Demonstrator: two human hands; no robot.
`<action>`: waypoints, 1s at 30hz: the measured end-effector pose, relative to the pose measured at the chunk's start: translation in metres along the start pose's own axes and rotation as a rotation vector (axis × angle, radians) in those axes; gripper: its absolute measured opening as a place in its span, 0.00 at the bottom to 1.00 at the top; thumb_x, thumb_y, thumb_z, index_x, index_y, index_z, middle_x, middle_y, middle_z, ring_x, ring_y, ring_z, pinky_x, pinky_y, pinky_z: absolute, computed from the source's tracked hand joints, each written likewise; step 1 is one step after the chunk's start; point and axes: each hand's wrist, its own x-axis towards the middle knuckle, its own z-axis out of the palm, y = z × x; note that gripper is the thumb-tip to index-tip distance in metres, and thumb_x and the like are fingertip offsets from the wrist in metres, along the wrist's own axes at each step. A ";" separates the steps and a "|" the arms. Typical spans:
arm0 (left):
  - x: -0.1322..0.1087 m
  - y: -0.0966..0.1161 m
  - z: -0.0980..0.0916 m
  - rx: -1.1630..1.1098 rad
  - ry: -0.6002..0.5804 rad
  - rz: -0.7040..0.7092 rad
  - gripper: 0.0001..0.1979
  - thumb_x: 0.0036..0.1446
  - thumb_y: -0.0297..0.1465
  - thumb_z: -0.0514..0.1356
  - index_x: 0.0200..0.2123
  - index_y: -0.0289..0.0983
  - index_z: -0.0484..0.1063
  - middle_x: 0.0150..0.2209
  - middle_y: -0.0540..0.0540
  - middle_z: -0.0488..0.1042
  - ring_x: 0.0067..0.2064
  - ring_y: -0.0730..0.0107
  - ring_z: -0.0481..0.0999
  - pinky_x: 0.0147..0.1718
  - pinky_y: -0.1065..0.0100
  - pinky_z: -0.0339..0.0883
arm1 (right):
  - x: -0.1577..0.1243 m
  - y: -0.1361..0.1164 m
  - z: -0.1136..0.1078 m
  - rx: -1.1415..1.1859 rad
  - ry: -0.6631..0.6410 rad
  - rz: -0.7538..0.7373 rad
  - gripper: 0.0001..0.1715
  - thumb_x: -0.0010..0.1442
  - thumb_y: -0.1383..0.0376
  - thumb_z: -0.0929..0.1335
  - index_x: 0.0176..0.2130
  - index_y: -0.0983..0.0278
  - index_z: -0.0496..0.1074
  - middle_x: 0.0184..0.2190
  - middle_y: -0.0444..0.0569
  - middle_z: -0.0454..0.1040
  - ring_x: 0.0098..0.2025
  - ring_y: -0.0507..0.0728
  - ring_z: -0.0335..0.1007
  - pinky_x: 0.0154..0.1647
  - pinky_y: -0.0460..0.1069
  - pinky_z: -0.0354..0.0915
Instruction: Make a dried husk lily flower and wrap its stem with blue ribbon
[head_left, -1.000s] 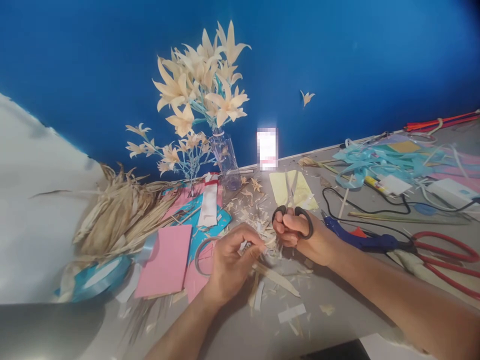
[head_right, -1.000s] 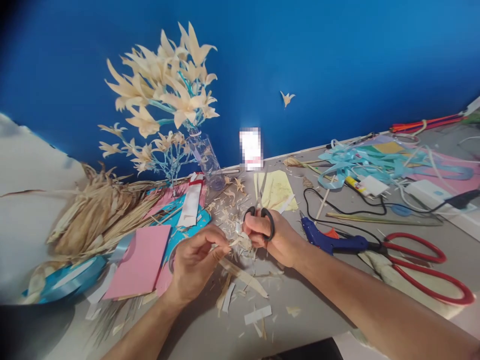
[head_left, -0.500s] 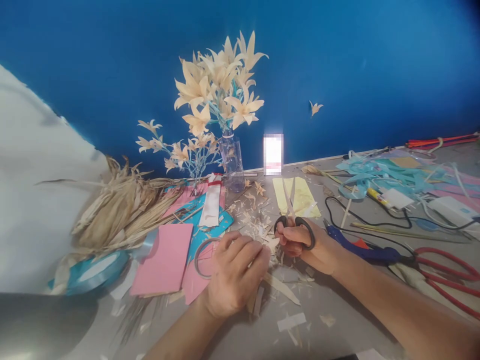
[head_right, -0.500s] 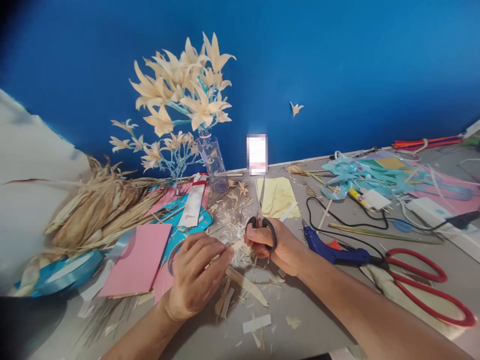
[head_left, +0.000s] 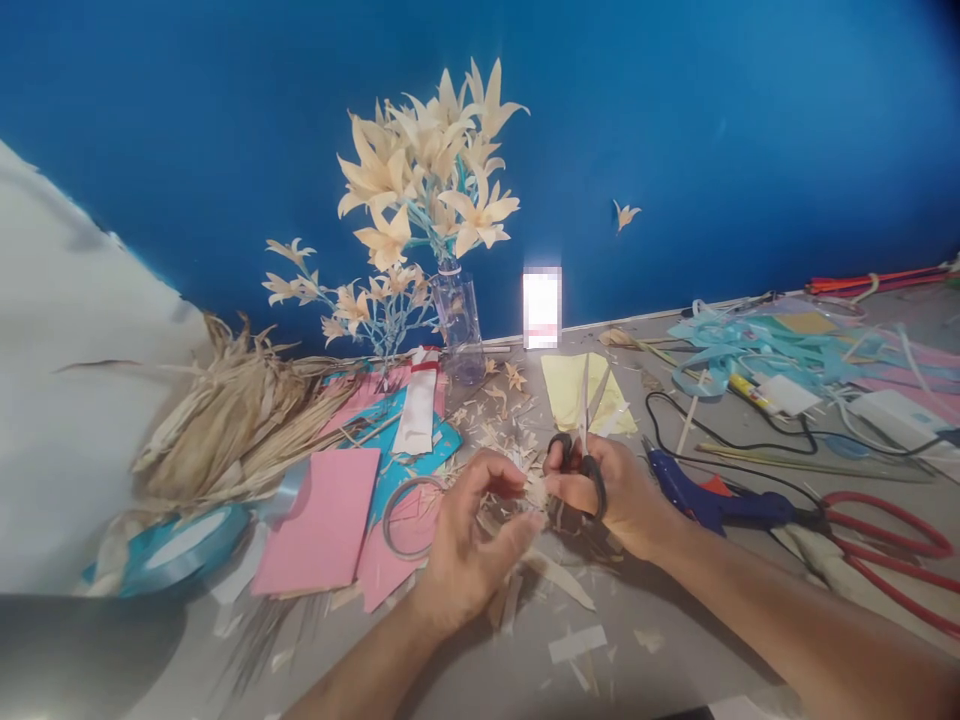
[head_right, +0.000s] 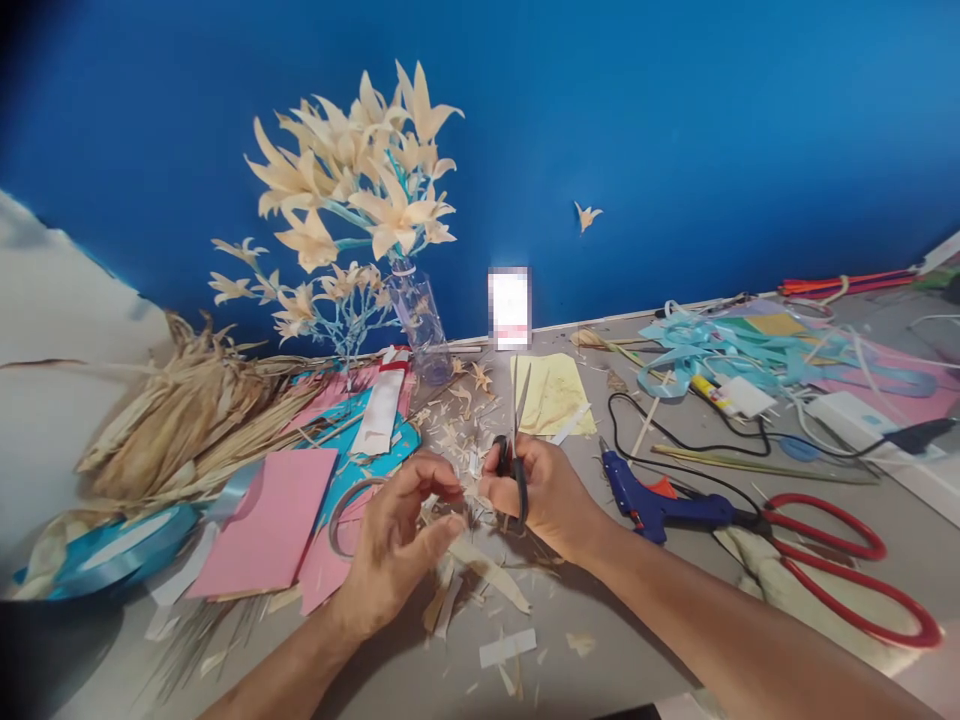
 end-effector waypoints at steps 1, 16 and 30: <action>0.000 0.000 0.002 -0.116 -0.015 -0.134 0.09 0.59 0.34 0.64 0.40 0.38 0.70 0.36 0.47 0.72 0.38 0.66 0.72 0.37 0.66 0.65 | 0.000 -0.001 0.000 -0.024 0.001 -0.009 0.14 0.43 0.62 0.75 0.30 0.64 0.70 0.21 0.39 0.65 0.23 0.49 0.57 0.24 0.45 0.55; 0.008 -0.003 0.009 -0.737 -0.107 -0.485 0.12 0.51 0.37 0.71 0.27 0.35 0.75 0.26 0.49 0.72 0.31 0.71 0.69 0.35 0.69 0.60 | 0.009 0.018 -0.009 0.442 -0.429 0.157 0.16 0.45 0.62 0.77 0.30 0.64 0.70 0.19 0.37 0.61 0.20 0.47 0.50 0.22 0.45 0.46; 0.007 -0.006 0.009 -0.692 -0.121 -0.439 0.11 0.52 0.35 0.71 0.26 0.34 0.76 0.27 0.49 0.71 0.32 0.71 0.67 0.35 0.69 0.58 | 0.002 0.006 -0.004 0.123 -0.262 0.101 0.19 0.41 0.59 0.78 0.28 0.64 0.70 0.21 0.39 0.65 0.23 0.49 0.54 0.24 0.46 0.48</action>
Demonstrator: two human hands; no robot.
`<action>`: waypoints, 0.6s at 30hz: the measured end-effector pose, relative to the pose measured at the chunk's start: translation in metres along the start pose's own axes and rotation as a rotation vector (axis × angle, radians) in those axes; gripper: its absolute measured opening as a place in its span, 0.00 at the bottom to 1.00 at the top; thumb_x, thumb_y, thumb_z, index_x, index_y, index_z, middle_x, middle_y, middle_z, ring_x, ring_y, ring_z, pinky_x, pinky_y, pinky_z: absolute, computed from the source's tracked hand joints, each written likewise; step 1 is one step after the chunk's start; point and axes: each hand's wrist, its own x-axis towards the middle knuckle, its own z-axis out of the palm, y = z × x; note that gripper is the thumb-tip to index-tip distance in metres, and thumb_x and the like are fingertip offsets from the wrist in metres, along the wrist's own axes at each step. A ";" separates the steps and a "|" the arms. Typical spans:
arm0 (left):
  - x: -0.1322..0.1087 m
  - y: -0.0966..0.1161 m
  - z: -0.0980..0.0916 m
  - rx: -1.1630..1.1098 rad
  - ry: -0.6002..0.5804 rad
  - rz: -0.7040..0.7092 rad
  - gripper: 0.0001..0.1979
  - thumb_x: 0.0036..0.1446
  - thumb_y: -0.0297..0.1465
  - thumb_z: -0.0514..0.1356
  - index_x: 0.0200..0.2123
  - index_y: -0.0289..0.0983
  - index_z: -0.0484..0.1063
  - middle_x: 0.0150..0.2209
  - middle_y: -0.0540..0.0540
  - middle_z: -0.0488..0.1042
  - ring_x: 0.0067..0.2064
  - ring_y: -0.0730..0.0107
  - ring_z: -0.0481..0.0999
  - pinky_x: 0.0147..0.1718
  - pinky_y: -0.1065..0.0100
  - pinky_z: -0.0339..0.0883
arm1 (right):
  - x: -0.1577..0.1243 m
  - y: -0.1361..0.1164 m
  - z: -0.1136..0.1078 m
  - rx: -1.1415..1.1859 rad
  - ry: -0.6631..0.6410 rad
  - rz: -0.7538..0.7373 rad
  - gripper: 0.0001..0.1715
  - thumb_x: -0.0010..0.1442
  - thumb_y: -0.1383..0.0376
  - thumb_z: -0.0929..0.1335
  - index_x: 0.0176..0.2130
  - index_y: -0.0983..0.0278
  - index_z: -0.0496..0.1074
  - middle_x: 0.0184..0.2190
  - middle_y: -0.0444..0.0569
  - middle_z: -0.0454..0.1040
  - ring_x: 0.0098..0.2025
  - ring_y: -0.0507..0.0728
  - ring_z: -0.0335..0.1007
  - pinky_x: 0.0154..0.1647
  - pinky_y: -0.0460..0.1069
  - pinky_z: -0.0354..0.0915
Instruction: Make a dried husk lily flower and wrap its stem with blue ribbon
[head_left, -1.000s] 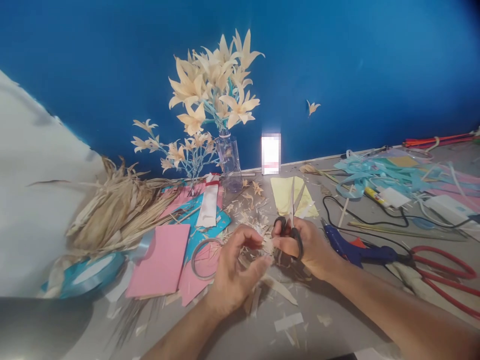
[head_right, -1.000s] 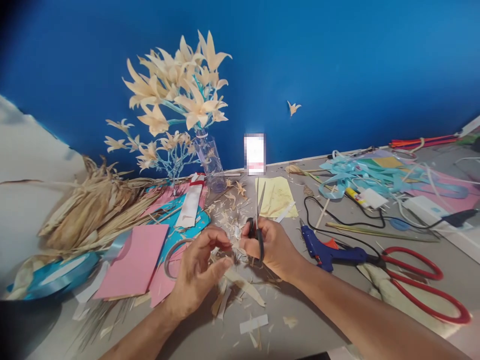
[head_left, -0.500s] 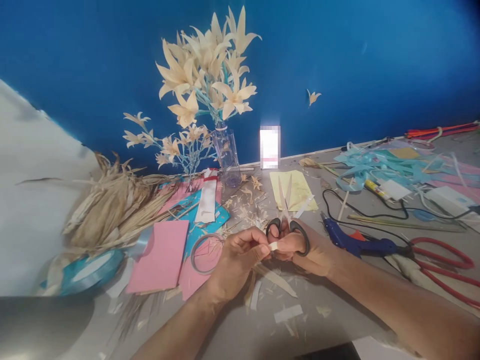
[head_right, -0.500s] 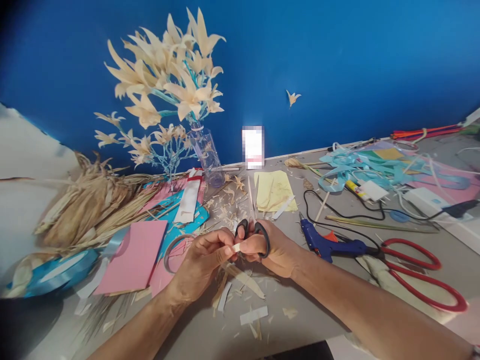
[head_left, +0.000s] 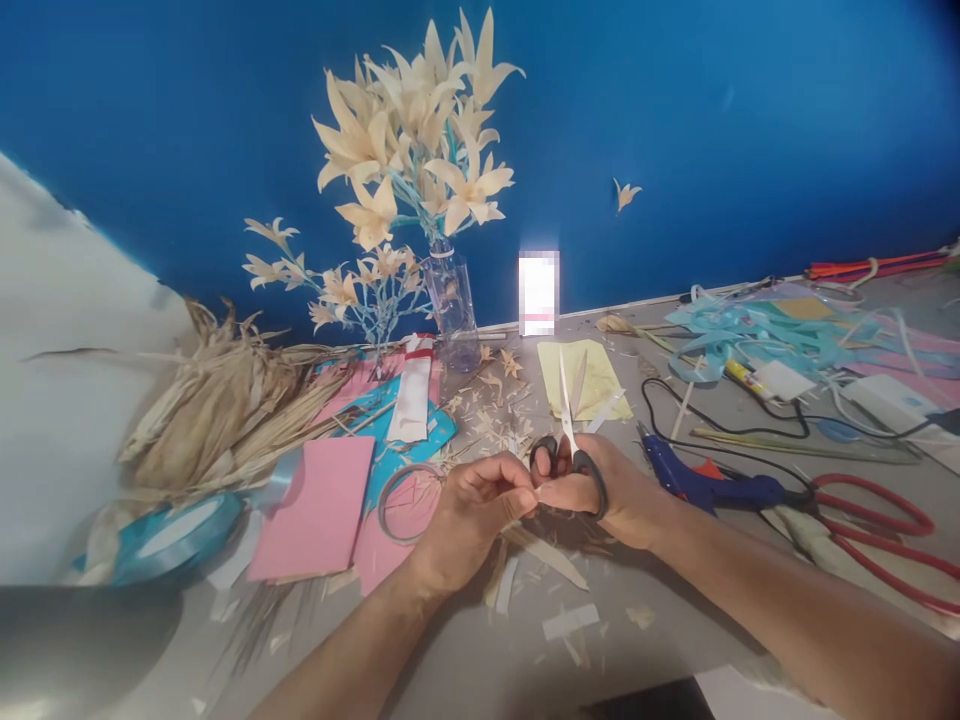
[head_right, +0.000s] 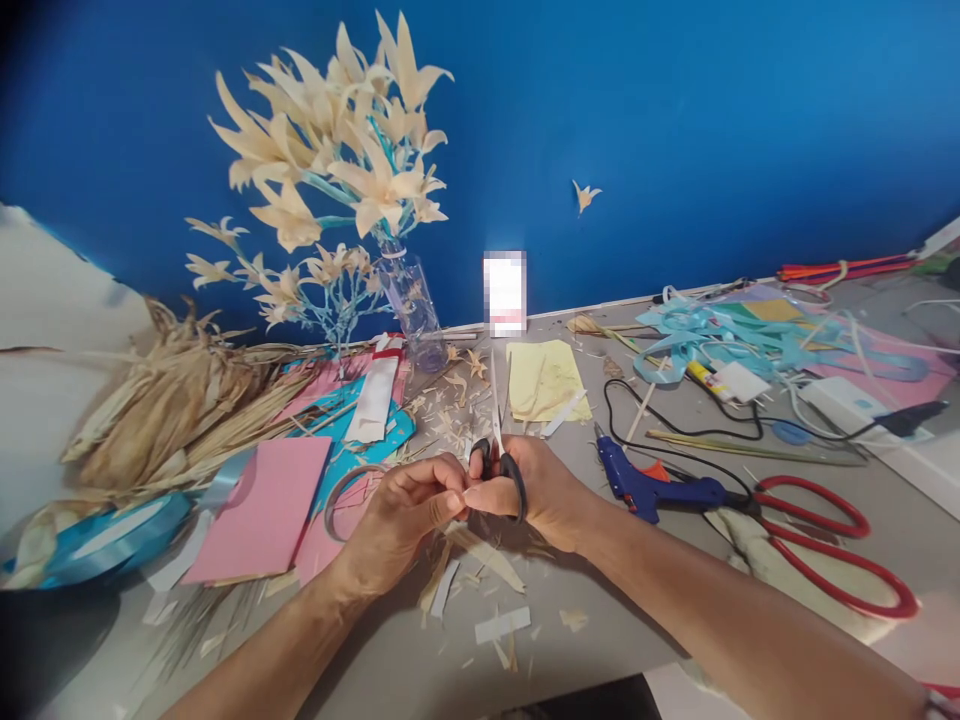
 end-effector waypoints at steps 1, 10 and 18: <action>0.000 0.000 0.000 -0.009 -0.016 0.007 0.10 0.52 0.34 0.71 0.26 0.34 0.76 0.28 0.48 0.71 0.32 0.71 0.68 0.35 0.69 0.58 | 0.000 0.001 0.000 0.060 -0.035 0.003 0.19 0.40 0.60 0.78 0.28 0.64 0.70 0.20 0.39 0.64 0.23 0.48 0.54 0.24 0.46 0.48; -0.001 0.001 -0.002 -0.129 -0.028 -0.007 0.11 0.51 0.35 0.72 0.26 0.36 0.77 0.25 0.49 0.73 0.29 0.70 0.69 0.34 0.67 0.59 | 0.004 0.003 -0.010 0.309 -0.194 -0.059 0.29 0.41 0.52 0.81 0.35 0.64 0.71 0.24 0.39 0.66 0.22 0.47 0.50 0.24 0.46 0.47; 0.000 0.002 0.001 -0.019 0.000 0.018 0.09 0.49 0.33 0.73 0.25 0.35 0.78 0.26 0.48 0.72 0.32 0.71 0.68 0.35 0.68 0.60 | 0.001 0.005 -0.001 0.125 -0.084 0.004 0.20 0.41 0.59 0.79 0.29 0.65 0.70 0.21 0.39 0.65 0.23 0.48 0.53 0.25 0.45 0.48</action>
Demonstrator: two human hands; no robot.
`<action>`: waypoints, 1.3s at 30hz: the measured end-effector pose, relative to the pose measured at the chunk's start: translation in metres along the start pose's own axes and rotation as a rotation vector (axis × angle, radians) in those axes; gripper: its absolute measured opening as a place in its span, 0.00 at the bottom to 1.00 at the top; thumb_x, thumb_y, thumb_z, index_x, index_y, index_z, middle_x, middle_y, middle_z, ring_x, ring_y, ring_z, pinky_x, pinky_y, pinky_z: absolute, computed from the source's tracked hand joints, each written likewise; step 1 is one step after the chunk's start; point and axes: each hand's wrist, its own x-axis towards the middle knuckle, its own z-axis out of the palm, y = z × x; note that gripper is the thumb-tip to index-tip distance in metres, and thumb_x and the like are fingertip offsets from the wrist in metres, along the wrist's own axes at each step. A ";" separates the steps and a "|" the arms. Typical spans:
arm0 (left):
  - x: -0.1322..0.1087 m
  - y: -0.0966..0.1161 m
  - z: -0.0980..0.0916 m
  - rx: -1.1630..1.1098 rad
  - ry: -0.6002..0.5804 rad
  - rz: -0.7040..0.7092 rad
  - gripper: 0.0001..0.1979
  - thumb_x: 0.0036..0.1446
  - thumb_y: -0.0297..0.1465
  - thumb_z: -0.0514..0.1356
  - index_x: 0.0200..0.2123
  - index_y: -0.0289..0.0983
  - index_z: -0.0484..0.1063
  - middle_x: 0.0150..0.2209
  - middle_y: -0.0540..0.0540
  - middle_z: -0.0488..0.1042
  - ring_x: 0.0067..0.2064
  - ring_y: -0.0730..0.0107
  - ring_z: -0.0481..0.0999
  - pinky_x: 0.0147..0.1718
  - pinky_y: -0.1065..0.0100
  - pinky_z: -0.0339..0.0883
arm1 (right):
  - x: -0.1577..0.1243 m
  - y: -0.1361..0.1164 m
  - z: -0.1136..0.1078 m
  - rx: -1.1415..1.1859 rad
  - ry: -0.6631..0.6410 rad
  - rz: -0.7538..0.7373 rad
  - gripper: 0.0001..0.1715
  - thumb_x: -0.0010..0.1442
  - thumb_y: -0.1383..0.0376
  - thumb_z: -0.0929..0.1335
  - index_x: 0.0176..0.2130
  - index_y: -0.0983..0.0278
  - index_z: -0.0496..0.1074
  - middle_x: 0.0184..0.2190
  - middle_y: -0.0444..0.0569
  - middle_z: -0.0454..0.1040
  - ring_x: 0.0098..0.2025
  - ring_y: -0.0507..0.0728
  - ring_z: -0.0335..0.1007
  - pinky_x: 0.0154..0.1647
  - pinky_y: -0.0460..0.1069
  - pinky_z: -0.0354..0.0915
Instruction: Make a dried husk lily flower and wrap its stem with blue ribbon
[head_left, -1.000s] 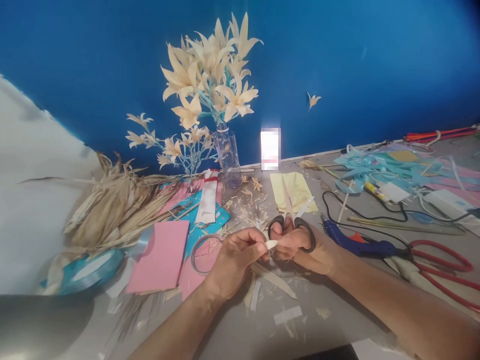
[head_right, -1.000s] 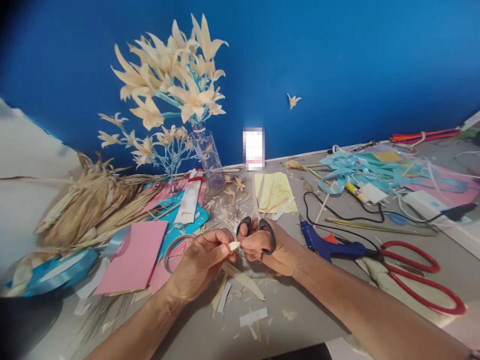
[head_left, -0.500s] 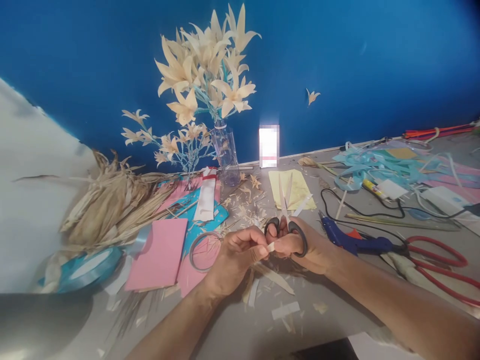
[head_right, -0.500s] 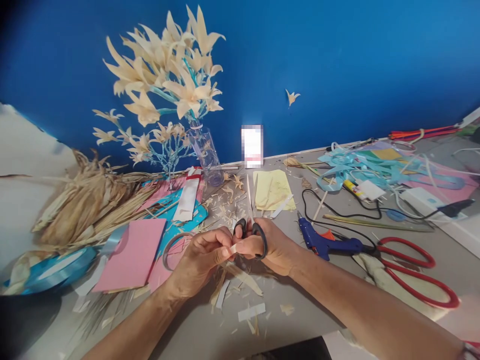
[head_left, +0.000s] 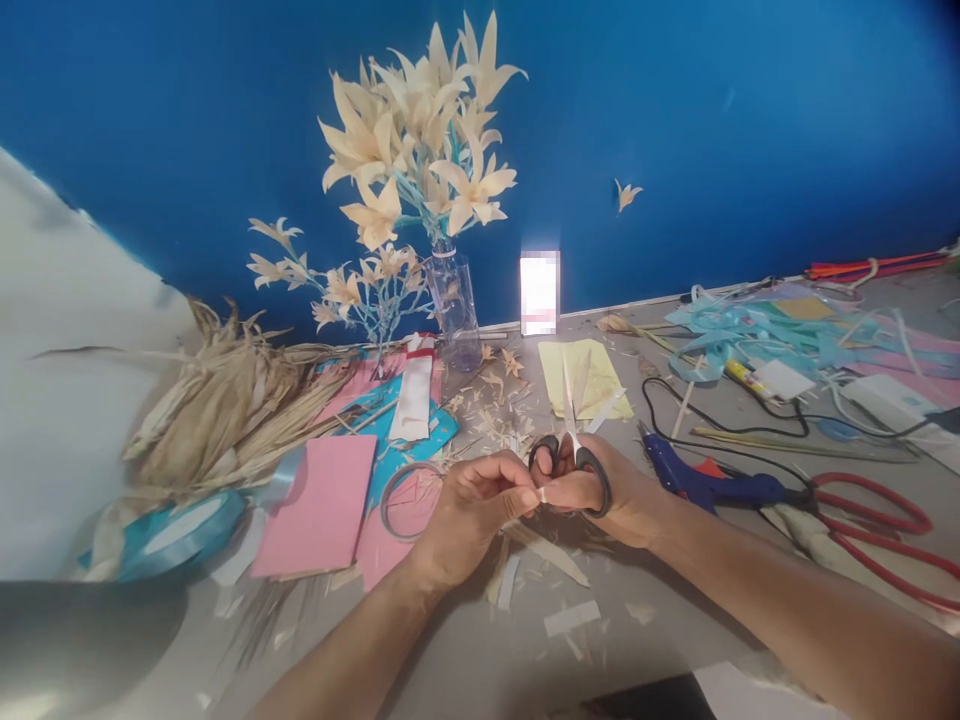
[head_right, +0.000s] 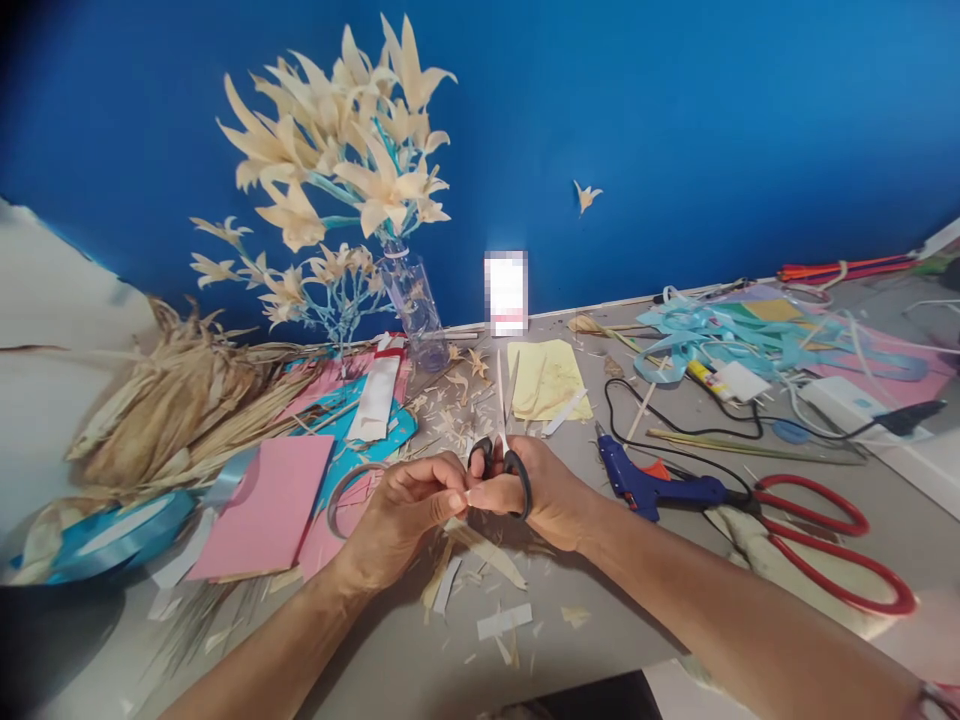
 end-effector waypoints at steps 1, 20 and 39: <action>0.000 0.000 0.000 0.003 -0.009 0.011 0.09 0.49 0.33 0.73 0.25 0.35 0.79 0.27 0.48 0.73 0.32 0.70 0.69 0.36 0.68 0.60 | 0.000 0.001 0.000 0.045 -0.026 0.000 0.20 0.42 0.60 0.79 0.28 0.65 0.70 0.21 0.38 0.64 0.23 0.48 0.53 0.24 0.45 0.48; -0.002 -0.007 0.002 -0.063 -0.029 -0.055 0.12 0.48 0.36 0.74 0.24 0.35 0.78 0.25 0.49 0.72 0.30 0.71 0.68 0.34 0.68 0.58 | 0.003 0.000 -0.004 0.039 -0.038 0.046 0.18 0.41 0.62 0.78 0.28 0.64 0.70 0.20 0.38 0.65 0.22 0.48 0.56 0.23 0.45 0.47; -0.002 -0.008 0.010 -0.179 0.024 -0.078 0.13 0.46 0.37 0.75 0.24 0.36 0.78 0.24 0.49 0.70 0.29 0.71 0.68 0.34 0.68 0.59 | 0.002 -0.002 -0.002 0.058 -0.022 0.004 0.14 0.41 0.65 0.76 0.28 0.64 0.71 0.20 0.40 0.70 0.22 0.51 0.66 0.26 0.46 0.59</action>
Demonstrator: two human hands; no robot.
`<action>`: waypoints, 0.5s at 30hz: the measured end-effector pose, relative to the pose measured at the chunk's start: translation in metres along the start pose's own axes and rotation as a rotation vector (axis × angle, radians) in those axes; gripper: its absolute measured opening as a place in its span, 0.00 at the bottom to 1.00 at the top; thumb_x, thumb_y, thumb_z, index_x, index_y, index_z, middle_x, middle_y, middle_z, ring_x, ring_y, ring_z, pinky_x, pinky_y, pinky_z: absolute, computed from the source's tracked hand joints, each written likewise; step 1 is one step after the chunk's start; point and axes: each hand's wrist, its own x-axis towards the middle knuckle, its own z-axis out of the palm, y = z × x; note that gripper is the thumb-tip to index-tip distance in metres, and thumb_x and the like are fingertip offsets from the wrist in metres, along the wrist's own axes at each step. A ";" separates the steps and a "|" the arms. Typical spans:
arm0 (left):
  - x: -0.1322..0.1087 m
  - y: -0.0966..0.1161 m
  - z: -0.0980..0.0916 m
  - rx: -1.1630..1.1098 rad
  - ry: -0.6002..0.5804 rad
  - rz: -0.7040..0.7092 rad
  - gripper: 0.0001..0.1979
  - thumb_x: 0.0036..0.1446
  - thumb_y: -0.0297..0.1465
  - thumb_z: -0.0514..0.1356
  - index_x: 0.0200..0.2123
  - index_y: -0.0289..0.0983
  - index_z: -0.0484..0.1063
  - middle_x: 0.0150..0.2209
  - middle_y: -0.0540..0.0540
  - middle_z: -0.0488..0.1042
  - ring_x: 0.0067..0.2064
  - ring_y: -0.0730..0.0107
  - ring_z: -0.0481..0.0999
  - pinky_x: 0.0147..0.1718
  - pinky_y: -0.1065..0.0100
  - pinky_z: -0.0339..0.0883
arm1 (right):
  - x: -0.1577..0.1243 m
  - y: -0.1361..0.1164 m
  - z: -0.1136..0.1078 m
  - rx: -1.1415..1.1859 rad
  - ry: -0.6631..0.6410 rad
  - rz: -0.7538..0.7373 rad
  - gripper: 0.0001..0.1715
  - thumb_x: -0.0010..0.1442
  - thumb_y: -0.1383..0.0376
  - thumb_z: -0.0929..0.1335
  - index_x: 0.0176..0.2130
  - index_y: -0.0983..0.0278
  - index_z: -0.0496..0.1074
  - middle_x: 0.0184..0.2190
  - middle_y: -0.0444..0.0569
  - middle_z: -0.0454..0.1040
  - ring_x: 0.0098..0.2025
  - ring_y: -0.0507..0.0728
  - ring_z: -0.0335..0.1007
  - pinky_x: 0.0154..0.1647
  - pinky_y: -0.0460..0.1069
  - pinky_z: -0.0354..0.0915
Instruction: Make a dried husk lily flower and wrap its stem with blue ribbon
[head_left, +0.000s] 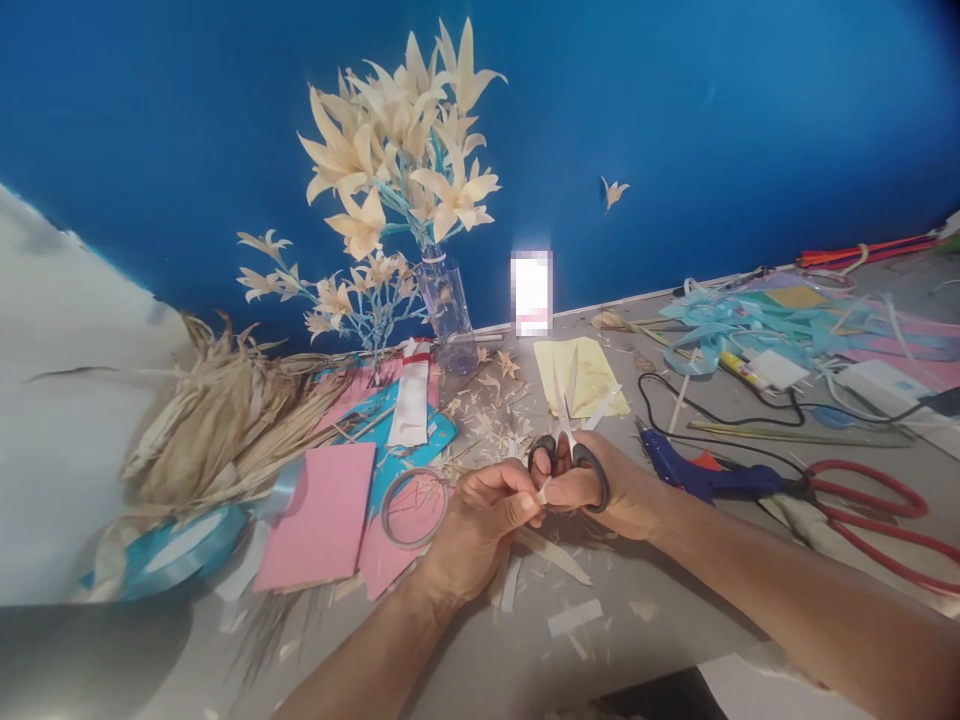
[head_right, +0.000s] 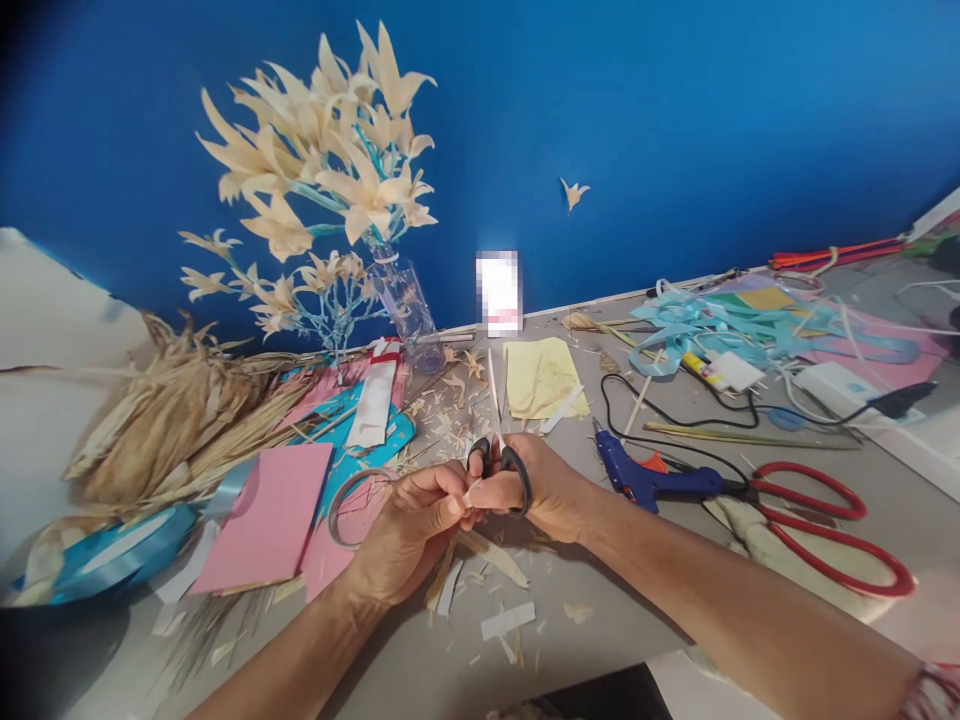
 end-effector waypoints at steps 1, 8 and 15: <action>0.000 0.000 0.001 -0.020 -0.006 0.001 0.13 0.46 0.37 0.75 0.24 0.36 0.78 0.25 0.50 0.71 0.30 0.71 0.68 0.34 0.68 0.59 | 0.001 0.000 -0.001 0.042 -0.015 -0.003 0.15 0.41 0.65 0.77 0.29 0.64 0.71 0.20 0.40 0.70 0.21 0.50 0.64 0.25 0.46 0.57; -0.003 0.004 0.000 -0.026 -0.048 0.025 0.18 0.53 0.46 0.69 0.31 0.35 0.78 0.27 0.47 0.74 0.31 0.68 0.71 0.36 0.66 0.62 | -0.001 -0.002 0.004 -0.022 0.031 -0.068 0.16 0.42 0.62 0.77 0.29 0.64 0.70 0.20 0.42 0.72 0.24 0.55 0.72 0.25 0.47 0.57; -0.001 -0.002 -0.007 0.151 0.006 0.073 0.11 0.56 0.36 0.69 0.29 0.35 0.74 0.26 0.51 0.69 0.29 0.74 0.65 0.33 0.70 0.57 | -0.004 0.000 0.008 -0.125 0.142 -0.038 0.14 0.41 0.65 0.76 0.30 0.64 0.72 0.22 0.40 0.72 0.25 0.52 0.68 0.27 0.46 0.58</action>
